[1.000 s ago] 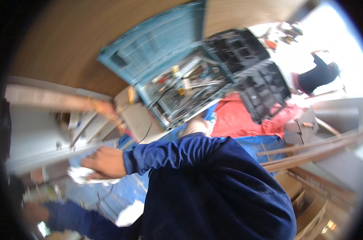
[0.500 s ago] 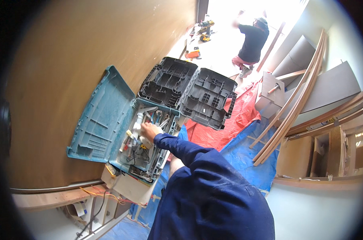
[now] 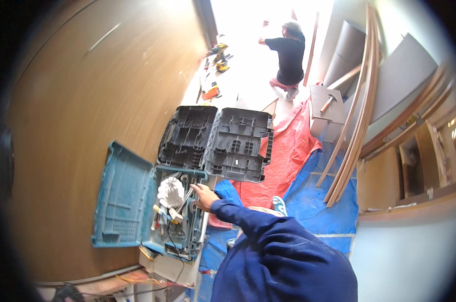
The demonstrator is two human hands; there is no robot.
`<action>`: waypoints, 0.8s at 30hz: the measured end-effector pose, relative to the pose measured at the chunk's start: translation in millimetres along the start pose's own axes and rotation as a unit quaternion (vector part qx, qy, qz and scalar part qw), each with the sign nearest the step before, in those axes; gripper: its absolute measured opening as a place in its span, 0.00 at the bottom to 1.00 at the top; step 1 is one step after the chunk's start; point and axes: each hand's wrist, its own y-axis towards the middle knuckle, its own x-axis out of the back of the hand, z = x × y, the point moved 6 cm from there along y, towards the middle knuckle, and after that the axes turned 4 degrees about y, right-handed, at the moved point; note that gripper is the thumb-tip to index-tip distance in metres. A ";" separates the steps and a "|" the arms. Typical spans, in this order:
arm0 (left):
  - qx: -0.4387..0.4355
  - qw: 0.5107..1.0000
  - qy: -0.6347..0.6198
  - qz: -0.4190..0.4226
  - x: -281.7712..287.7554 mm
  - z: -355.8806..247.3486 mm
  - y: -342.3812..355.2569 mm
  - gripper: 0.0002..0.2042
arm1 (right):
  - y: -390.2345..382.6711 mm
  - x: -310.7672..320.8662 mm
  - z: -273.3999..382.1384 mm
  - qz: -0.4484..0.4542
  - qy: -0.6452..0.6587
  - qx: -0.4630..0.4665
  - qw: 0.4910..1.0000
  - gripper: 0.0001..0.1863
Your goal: The person cleans a black toolbox using a brush and a cloth. They scrub the interior compartments and wipe surfaces, then open the toolbox to reveal tools inside. The person also handles a battery pack, brushing and wiping it before placing it back in the toolbox.
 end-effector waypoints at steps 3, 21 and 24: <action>-0.057 0.995 -0.042 0.070 -91.7 -155.7 21.5 0.60 | -54.9 95.8 -67.0 -0.055 0.013 -0.027 0.998 0.40; 0.145 0.833 0.142 0.514 -405.3 -411.8 -279.5 0.57 | -285.1 529.5 -296.7 -0.274 -0.054 -0.301 0.912 0.27; 0.177 0.824 0.156 0.516 -415.9 -435.9 -296.1 0.57 | -290.3 559.7 -317.1 -0.276 -0.035 -0.353 0.893 0.26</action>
